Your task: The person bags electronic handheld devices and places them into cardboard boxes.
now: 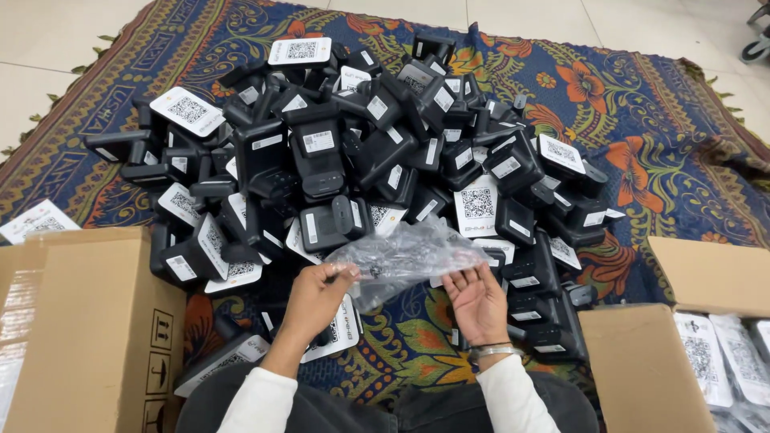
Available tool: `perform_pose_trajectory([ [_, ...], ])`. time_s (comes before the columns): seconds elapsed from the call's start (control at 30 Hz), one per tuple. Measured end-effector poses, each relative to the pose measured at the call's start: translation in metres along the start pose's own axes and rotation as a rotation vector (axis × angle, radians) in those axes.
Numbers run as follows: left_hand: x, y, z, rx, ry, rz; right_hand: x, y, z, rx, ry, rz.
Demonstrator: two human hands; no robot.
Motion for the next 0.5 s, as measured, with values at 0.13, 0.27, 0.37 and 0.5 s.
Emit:
perform_pose_trajectory([
  [0.13,-0.019,-0.006,-0.004,0.093,-0.556,0.183,-0.063,-0.03,0.001,0.031,0.012,0.138],
  [0.27,-0.052,-0.015,0.002,0.266,-0.871,0.257,-0.116,-0.078,0.006,0.506,-1.03,0.408],
  [0.37,-0.08,-0.01,0.023,0.279,-0.735,0.378,-0.133,-0.096,-0.006,0.613,-1.274,0.511],
  [0.5,-0.078,0.001,0.038,0.211,-0.493,0.363,-0.099,-0.072,-0.016,0.514,-1.28,0.45],
])
Point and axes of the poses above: each hand's wrist, its own y-axis towards the middle knuckle, its own x-axis out of the back of the hand, z = x × y, the point moved 9 cm from there along y, towards the middle knuckle, and after that the axes turned 11 degrees about x, right-handed, at the moved point
